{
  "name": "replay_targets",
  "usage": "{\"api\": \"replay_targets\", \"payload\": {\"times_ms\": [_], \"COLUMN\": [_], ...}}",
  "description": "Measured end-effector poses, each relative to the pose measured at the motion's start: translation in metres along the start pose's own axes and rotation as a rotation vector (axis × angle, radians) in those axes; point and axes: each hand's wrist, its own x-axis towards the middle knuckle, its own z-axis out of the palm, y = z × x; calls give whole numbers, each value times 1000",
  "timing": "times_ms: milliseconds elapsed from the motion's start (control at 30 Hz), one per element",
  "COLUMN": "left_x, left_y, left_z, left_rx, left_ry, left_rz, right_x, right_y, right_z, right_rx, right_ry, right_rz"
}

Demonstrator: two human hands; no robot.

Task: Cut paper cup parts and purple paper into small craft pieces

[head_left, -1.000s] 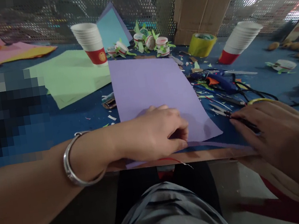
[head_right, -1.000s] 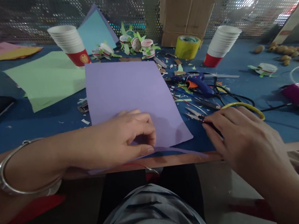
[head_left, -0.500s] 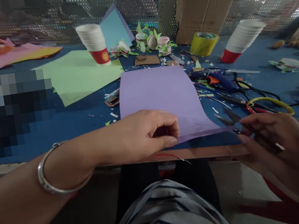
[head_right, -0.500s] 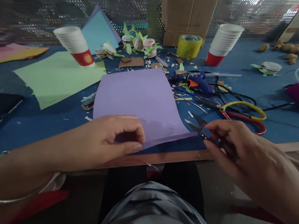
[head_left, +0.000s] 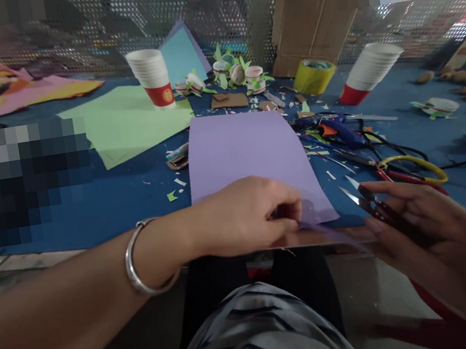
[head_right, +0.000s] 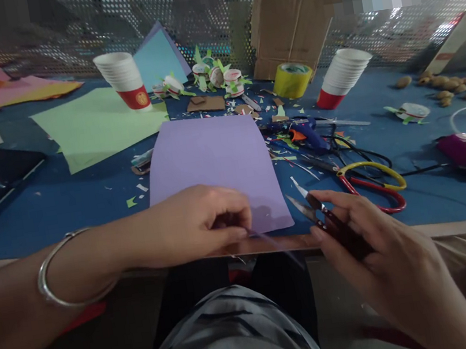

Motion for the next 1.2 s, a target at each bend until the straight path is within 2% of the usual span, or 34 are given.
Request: {"api": "replay_targets", "payload": {"times_ms": [133, 233, 367, 467, 600, 700, 833, 900, 967, 1067, 1200], "left_x": [4, 7, 10, 10, 8, 4, -14, -24, -32, -37, -34], "left_y": [-9, -14, -13, -7, 3, 8, 10, 9, 8, 10, 17], "left_z": [-5, -3, 3, 6, 6, 1, -2, -1, 2, 2, -7], "left_rx": [-384, -631, -695, -593, -336, -156, 155, 252, 293, 381, 668], "left_ry": [-39, -64, -9, 33, 92, 105, 98, 93, 114, 256, 521], "left_rz": [-117, -174, -164, -132, -38, -40, -41, -43, -83, -78, 16], "right_x": [4, 8, 20, 30, 39, 45, 56, 61, 64, 66, 72], "right_y": [-7, -11, -23, -32, -41, -42, -21, -3, 14, 25, 22], "right_z": [-2, 0, 7, 14, 20, 21, 25, 28, 30, 29, 21], "right_rx": [108, 188, 396, 553, 560, 585, 626, 573, 483, 421, 210], "right_ry": [33, 77, 130, 135, 132, 181, 233, 221, 140, 146, 244], "right_rz": [129, 167, 219, 241, 238, 264, 310, 356, 373, 399, 382]}}
